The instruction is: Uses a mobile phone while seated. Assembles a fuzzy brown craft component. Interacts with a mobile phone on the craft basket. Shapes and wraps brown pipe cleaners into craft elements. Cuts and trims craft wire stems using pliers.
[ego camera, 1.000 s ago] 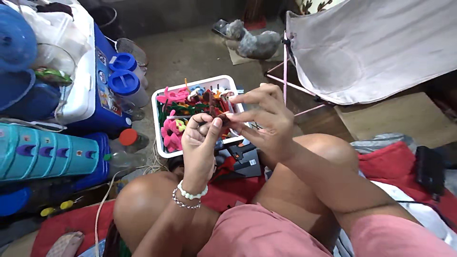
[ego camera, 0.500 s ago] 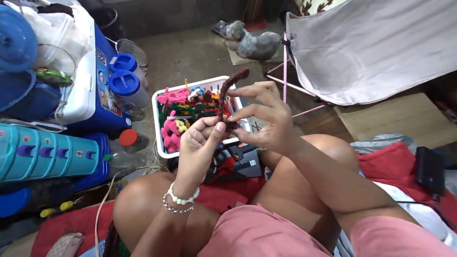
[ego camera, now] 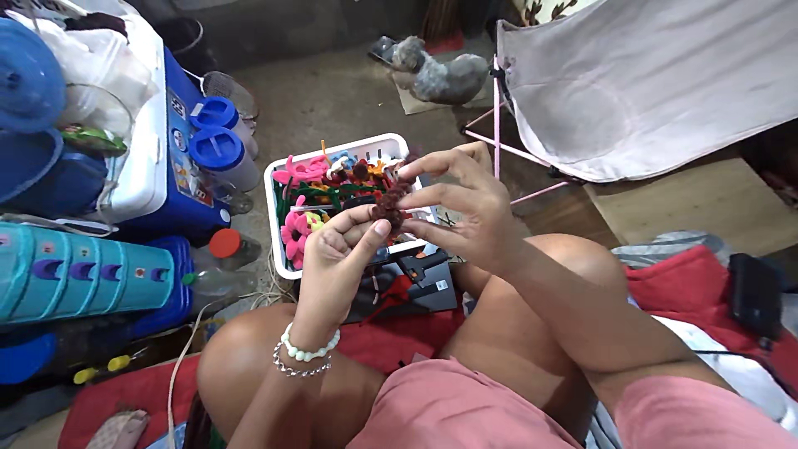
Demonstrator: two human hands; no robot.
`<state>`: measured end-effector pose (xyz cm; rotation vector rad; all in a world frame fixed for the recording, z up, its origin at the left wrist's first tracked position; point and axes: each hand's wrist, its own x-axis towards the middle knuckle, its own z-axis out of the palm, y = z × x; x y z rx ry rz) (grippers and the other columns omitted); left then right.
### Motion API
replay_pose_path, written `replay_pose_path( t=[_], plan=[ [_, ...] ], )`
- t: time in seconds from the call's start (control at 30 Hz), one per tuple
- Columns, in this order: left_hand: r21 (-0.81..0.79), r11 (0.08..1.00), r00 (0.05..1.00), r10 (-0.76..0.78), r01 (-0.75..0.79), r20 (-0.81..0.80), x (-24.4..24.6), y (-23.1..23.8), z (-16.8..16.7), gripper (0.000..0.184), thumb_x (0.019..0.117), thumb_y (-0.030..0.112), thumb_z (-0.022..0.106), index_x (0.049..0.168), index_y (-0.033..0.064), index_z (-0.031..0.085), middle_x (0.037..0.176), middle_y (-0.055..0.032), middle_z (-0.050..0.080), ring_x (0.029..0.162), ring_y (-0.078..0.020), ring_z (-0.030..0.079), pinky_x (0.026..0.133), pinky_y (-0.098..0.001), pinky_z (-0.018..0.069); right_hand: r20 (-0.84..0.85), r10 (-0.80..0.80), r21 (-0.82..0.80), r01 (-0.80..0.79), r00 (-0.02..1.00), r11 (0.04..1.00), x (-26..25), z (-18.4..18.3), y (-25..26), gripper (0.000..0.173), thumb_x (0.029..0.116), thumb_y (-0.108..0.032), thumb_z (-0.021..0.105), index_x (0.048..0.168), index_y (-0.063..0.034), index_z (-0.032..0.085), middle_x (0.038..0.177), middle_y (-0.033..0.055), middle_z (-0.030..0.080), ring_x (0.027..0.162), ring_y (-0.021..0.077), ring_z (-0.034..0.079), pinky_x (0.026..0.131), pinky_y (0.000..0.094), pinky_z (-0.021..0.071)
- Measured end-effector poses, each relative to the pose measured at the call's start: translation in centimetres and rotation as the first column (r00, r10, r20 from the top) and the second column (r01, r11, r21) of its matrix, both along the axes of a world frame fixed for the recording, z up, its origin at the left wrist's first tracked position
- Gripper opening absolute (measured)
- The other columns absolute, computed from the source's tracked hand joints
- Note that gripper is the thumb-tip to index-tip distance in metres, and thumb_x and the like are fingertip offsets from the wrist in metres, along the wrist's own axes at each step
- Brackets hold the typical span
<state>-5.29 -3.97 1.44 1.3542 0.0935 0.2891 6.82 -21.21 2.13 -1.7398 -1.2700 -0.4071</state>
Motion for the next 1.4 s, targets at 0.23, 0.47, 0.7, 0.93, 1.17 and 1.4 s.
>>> replay_pose_path(
  t=[0.23, 0.47, 0.7, 0.93, 1.17, 1.4],
  plan=[
    [-0.079, 0.997, 1.000, -0.008, 0.007, -0.009, -0.1, -0.9, -0.4, 0.022, 0.1023, 0.003, 0.057, 0.122, -0.0027, 0.064, 0.099, -0.0082, 0.076, 0.094, -0.0163, 0.074, 0.093, -0.0351, 0.0598, 0.011, -0.048, 0.050, 0.047, 0.999, 0.998, -0.8, -0.7, 0.9, 0.016, 0.0851, -0.024, 0.082, 0.099, -0.0145, 0.081, 0.131, 0.0121, 0.065, 0.125, 0.0278, 0.052, 0.109, 0.0488, 0.0355],
    [0.160, 0.985, 0.998, 0.064, -0.064, 0.007, -0.3, -0.1, -0.3, 0.023, 0.1042, 0.008, 0.056, 0.120, -0.0030, 0.069, 0.104, -0.0079, 0.075, 0.094, -0.0159, 0.074, 0.090, -0.0344, 0.0620, 0.074, 0.021, -0.013, -0.020, 0.997, 1.000, -0.3, -0.6, 0.7, 0.015, 0.0915, -0.027, 0.077, 0.104, -0.0207, 0.082, 0.129, 0.0099, 0.065, 0.126, 0.0275, 0.050, 0.110, 0.0505, 0.0323],
    [-0.149, 0.979, 0.990, 0.130, -0.137, -0.057, 0.1, -0.6, -0.3, 0.029, 0.0923, -0.005, 0.067, 0.117, 0.0077, 0.059, 0.090, -0.0051, 0.076, 0.084, -0.0146, 0.075, 0.087, -0.0340, 0.0615, 0.128, 0.028, -0.038, -0.023, 0.991, 0.999, -0.3, -0.9, 0.8, 0.017, 0.0966, -0.029, 0.071, 0.107, -0.0190, 0.081, 0.106, 0.0038, 0.065, 0.113, 0.0224, 0.051, 0.105, 0.0483, 0.0314],
    [0.142, 0.985, 0.995, 0.089, -0.095, 0.048, 0.1, -0.4, -1.0, 0.017, 0.0954, 0.002, 0.068, 0.107, 0.0084, 0.059, 0.082, 0.0012, 0.071, 0.080, -0.0100, 0.072, 0.083, -0.0312, 0.0618, 0.205, 0.016, -0.088, 0.002, 0.979, 0.996, 0.0, -0.6, 0.4, 0.020, 0.0979, -0.021, 0.068, 0.114, -0.0223, 0.080, 0.106, 0.0048, 0.066, 0.111, 0.0240, 0.053, 0.105, 0.0498, 0.0306],
    [0.049, 0.994, 0.994, 0.093, -0.096, 0.062, 0.2, -0.8, -0.8, 0.019, 0.0971, 0.001, 0.065, 0.109, 0.0131, 0.056, 0.084, 0.0017, 0.073, 0.079, -0.0066, 0.071, 0.081, -0.0256, 0.0590, 0.035, -0.009, 0.059, 0.007, 0.999, 0.998, -0.9, -0.8, 0.8, 0.019, 0.0927, -0.019, 0.076, 0.108, -0.0079, 0.075, 0.103, 0.0042, 0.073, 0.107, 0.0190, 0.064, 0.108, 0.0487, 0.0394],
    [0.025, 0.997, 0.991, 0.069, -0.073, 0.115, 0.2, -1.4, -1.3, 0.016, 0.0991, 0.004, 0.063, 0.110, 0.0124, 0.055, 0.086, 0.0013, 0.072, 0.082, -0.0076, 0.071, 0.084, -0.0280, 0.0590, 0.047, -0.010, 0.105, 0.005, 0.999, 0.994, -1.4, -1.2, 1.1, 0.018, 0.0855, -0.014, 0.082, 0.102, -0.0092, 0.076, 0.102, 0.0031, 0.074, 0.105, 0.0178, 0.064, 0.106, 0.0476, 0.0391]
  ],
)
